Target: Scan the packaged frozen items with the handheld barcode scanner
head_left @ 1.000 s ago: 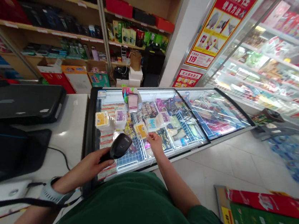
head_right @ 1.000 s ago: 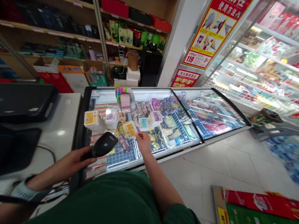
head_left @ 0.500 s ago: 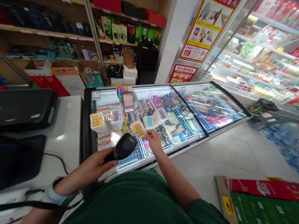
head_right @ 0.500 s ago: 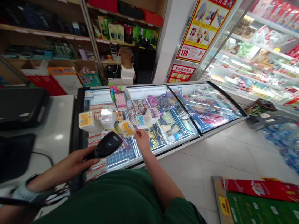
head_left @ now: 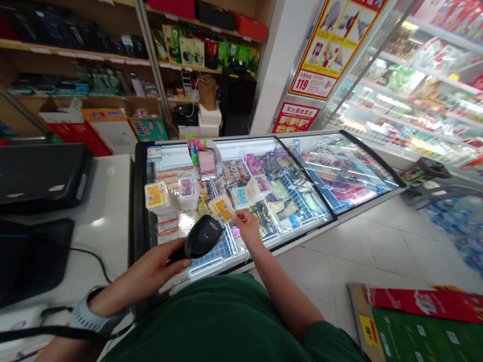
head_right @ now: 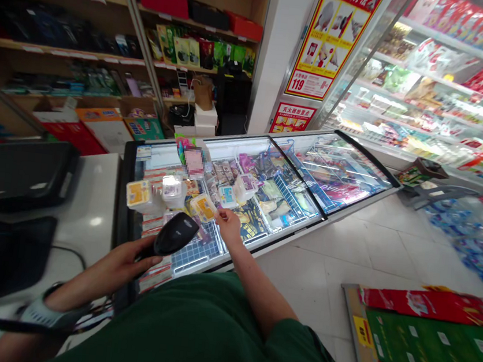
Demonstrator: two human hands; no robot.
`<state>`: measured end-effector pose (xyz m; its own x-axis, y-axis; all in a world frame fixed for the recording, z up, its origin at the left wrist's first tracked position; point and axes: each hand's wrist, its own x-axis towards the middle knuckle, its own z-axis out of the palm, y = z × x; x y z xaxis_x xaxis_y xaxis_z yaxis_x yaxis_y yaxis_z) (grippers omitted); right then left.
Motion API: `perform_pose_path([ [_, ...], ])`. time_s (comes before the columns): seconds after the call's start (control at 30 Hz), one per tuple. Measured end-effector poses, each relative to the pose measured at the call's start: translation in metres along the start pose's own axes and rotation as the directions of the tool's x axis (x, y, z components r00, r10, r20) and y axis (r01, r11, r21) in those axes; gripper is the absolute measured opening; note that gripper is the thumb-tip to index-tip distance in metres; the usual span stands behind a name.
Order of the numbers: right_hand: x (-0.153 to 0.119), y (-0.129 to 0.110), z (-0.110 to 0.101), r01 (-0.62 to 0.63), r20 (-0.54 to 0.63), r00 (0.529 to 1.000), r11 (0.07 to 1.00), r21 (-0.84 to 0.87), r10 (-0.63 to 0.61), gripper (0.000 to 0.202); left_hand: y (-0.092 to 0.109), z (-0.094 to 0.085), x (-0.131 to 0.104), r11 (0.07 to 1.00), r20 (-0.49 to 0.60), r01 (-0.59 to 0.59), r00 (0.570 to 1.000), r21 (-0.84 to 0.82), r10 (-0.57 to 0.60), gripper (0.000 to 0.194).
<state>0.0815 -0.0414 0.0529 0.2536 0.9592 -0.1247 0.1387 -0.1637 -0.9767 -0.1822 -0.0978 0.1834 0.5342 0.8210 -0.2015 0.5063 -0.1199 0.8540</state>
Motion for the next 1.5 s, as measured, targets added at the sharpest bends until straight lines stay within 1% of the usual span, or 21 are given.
perform_pose_path([
  [0.27,-0.001,-0.003,-0.001,-0.007,-0.002,1.0,1.0,-0.005,0.007,0.02,-0.001,0.002,-0.001,0.999,-0.011,0.049,0.999,-0.013,-0.049,0.051],
  [0.43,-0.001,-0.002,-0.001,0.001,0.006,1.0,1.0,0.01,-0.001,0.021,0.002,0.002,-0.001,0.999,-0.009,0.028,1.0,-0.018,-0.028,0.049],
  [0.6,-0.001,-0.001,-0.002,0.002,0.005,1.0,1.0,0.026,-0.002,0.022,0.004,0.002,-0.001,0.999,-0.009,0.033,0.999,-0.017,-0.033,0.049],
  [0.83,0.003,0.003,-0.002,-0.048,-0.027,0.998,0.996,0.076,0.05,0.023,0.001,0.004,0.0,0.999,-0.02,0.039,0.999,-0.008,-0.039,0.051],
  [0.9,0.008,0.006,-0.004,-0.08,-0.052,0.995,0.992,0.097,0.085,0.026,-0.002,0.005,-0.001,0.999,-0.019,0.039,0.999,-0.008,-0.039,0.053],
  [1.03,0.027,0.012,-0.011,-0.152,-0.132,0.977,0.98,0.129,0.169,0.032,-0.014,0.006,-0.005,0.997,-0.018,0.078,0.997,-0.008,-0.078,0.061],
  [1.17,0.048,0.016,-0.017,-0.211,-0.198,0.95,0.965,0.155,0.24,0.03,-0.028,0.007,-0.01,0.997,-0.024,0.076,0.997,-0.007,-0.076,0.059],
  [1.37,0.07,0.021,-0.018,-0.245,-0.266,0.923,0.957,0.155,0.279,0.021,-0.041,0.007,-0.019,0.996,-0.063,0.09,0.994,0.0,-0.09,0.057],
  [1.5,0.074,0.026,-0.019,-0.268,-0.309,0.906,0.957,0.115,0.291,0.027,-0.05,0.008,-0.025,0.993,-0.103,0.117,0.988,0.004,-0.116,0.057],
])
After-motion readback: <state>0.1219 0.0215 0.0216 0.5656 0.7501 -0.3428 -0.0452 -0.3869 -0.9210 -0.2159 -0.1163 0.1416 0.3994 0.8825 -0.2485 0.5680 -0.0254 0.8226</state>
